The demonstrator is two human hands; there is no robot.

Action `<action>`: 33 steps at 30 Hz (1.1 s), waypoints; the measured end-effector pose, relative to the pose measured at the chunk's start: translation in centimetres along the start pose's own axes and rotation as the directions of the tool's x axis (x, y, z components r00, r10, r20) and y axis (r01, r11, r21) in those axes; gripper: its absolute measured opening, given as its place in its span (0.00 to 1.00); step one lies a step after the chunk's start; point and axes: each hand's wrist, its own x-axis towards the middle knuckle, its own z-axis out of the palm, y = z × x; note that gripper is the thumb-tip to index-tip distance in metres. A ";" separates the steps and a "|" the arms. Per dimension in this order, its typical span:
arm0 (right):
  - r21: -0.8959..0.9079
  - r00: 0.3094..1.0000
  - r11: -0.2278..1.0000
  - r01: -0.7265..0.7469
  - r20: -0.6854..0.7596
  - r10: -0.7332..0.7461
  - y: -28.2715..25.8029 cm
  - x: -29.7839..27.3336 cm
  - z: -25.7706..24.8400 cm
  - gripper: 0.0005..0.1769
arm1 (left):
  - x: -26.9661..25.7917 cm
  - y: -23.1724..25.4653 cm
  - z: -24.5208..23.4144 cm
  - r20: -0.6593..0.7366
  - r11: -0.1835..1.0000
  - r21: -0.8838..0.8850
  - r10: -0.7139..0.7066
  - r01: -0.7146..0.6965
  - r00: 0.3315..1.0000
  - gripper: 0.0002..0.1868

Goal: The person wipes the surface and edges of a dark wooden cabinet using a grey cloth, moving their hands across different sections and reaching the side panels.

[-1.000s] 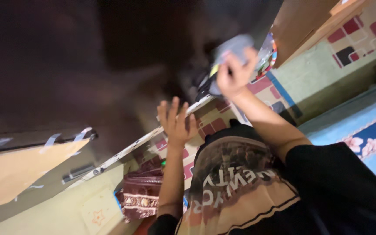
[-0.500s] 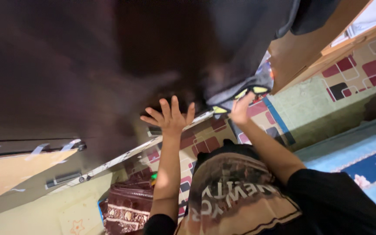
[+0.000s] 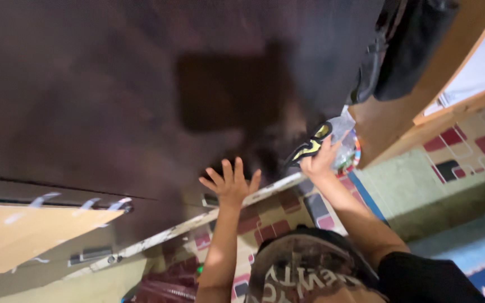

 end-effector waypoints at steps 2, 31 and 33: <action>-0.046 0.996 0.996 0.074 -0.053 -0.076 -2.0 4.7 -1.3 0.42 | 0.1 0.2 0.1 -0.020 1.000 -0.009 -0.008 0.008 1.000 0.38; -0.002 0.467 0.472 0.882 0.138 -0.873 -42.2 31.9 -1.9 0.34 | 16.3 -10.6 -16.0 -0.675 0.933 -0.337 -0.143 -0.129 0.724 0.30; -0.063 0.522 0.519 0.853 0.127 -0.843 -40.2 33.0 -3.1 0.35 | 18.1 -11.2 -17.9 -0.582 0.900 -0.427 -0.204 -0.083 0.787 0.32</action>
